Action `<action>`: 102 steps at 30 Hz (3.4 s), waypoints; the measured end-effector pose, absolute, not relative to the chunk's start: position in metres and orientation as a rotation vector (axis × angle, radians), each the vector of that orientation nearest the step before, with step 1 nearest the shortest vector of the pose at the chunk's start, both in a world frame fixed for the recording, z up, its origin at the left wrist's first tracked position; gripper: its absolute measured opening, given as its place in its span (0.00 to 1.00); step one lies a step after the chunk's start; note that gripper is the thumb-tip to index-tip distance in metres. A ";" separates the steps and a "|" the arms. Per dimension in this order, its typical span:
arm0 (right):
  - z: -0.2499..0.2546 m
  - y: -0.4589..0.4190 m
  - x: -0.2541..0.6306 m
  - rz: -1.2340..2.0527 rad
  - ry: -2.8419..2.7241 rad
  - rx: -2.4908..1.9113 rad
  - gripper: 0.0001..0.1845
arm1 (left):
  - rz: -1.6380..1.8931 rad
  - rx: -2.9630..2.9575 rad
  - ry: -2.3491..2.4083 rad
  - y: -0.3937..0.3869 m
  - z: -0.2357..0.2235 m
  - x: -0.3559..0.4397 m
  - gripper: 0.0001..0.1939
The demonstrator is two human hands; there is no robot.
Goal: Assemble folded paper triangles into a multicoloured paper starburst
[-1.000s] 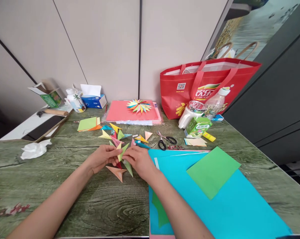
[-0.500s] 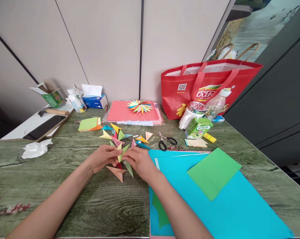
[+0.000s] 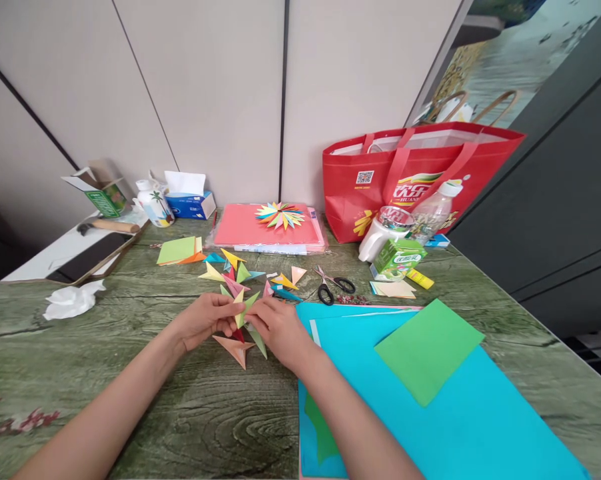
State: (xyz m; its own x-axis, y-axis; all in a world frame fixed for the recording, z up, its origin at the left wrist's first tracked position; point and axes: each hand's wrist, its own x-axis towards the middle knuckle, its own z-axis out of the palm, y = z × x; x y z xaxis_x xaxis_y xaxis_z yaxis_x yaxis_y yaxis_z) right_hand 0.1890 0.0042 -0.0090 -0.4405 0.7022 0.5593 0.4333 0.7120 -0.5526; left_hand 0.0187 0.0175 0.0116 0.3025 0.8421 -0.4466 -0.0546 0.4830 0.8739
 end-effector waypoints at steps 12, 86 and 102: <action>-0.006 0.006 0.188 0.606 -1.988 -0.855 0.04 | 0.707 0.891 1.101 0.018 0.010 0.017 0.14; -0.009 0.002 0.180 0.533 -1.840 -0.980 0.04 | 0.683 0.961 0.958 0.016 0.012 0.017 0.13; -0.007 0.010 0.184 1.210 -1.313 -1.133 0.09 | 0.814 1.071 0.992 0.012 0.017 0.022 0.12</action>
